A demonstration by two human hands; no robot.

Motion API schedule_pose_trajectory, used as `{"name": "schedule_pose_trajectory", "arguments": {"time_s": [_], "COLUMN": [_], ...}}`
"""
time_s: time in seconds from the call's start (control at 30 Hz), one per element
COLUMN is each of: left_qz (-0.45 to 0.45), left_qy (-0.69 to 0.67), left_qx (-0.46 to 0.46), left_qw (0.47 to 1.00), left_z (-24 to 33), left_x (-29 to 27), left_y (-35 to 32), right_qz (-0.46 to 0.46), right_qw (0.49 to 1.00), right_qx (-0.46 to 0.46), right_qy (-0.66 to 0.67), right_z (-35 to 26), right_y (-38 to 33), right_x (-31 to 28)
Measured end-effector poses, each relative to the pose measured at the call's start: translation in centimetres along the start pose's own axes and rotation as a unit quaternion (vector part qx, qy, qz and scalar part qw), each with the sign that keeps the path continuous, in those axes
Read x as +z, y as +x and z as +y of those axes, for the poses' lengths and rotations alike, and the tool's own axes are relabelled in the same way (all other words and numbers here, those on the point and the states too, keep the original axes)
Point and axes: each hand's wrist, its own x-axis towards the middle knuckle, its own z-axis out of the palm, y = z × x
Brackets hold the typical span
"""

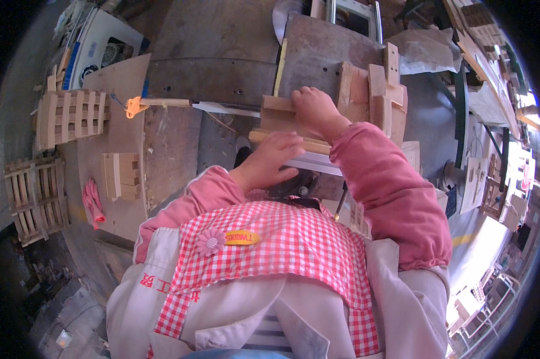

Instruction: The person assembles small wooden crates by hand, inserting slats into a jig and securing them with a clamp. They repeatedly pick up slats, align them, and fasten the crates, then place the finished units on a nearby table.

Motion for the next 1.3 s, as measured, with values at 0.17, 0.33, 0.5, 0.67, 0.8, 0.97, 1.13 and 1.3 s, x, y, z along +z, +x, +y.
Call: {"name": "schedule_pose_trajectory", "arguments": {"time_s": [0.17, 0.33, 0.5, 0.67, 0.8, 0.97, 1.13, 1.3], "left_qz": [0.009, 0.002, 0.002, -0.004, -0.005, 0.009, 0.163, 0.269], "left_qy": [-0.005, 0.002, 0.005, 0.010, 0.009, -0.027, -0.054, -0.090], "left_qx": [0.004, 0.006, 0.005, 0.005, -0.002, -0.002, -0.198, -0.301], "left_qw": [1.000, 1.000, 1.000, 1.000, 1.000, 1.000, 0.965, 0.910], "left_z": [-0.1, -0.1, -0.1, -0.1, 0.0, 0.0, -2.5, -7.4], "left_x": [0.0, 0.0, 0.0, 0.0, -0.1, -0.2, -2.7, -6.1], "left_y": [0.0, 0.1, 0.1, 0.1, 0.2, 0.6, 2.3, 6.2], "right_qz": [-0.002, -0.015, -0.069, -0.016, -0.026, -0.010, -0.018, -0.066], "right_qw": [0.999, 0.999, 0.997, 0.999, 0.999, 0.998, 0.999, 0.995], "right_qx": [0.029, 0.040, 0.020, 0.035, 0.020, 0.042, 0.008, -0.006], "right_qy": [0.041, 0.011, -0.014, -0.034, -0.029, -0.043, 0.043, 0.072], "right_z": [0.4, 1.5, 2.4, 4.1, 4.5, 6.0, 7.5, 8.8], "right_y": [0.6, 2.9, 3.7, 5.4, 6.1, 7.1, 7.7, 7.1], "right_x": [-2.0, -2.3, -1.8, -1.7, -1.3, -2.4, -1.3, -0.5]}}
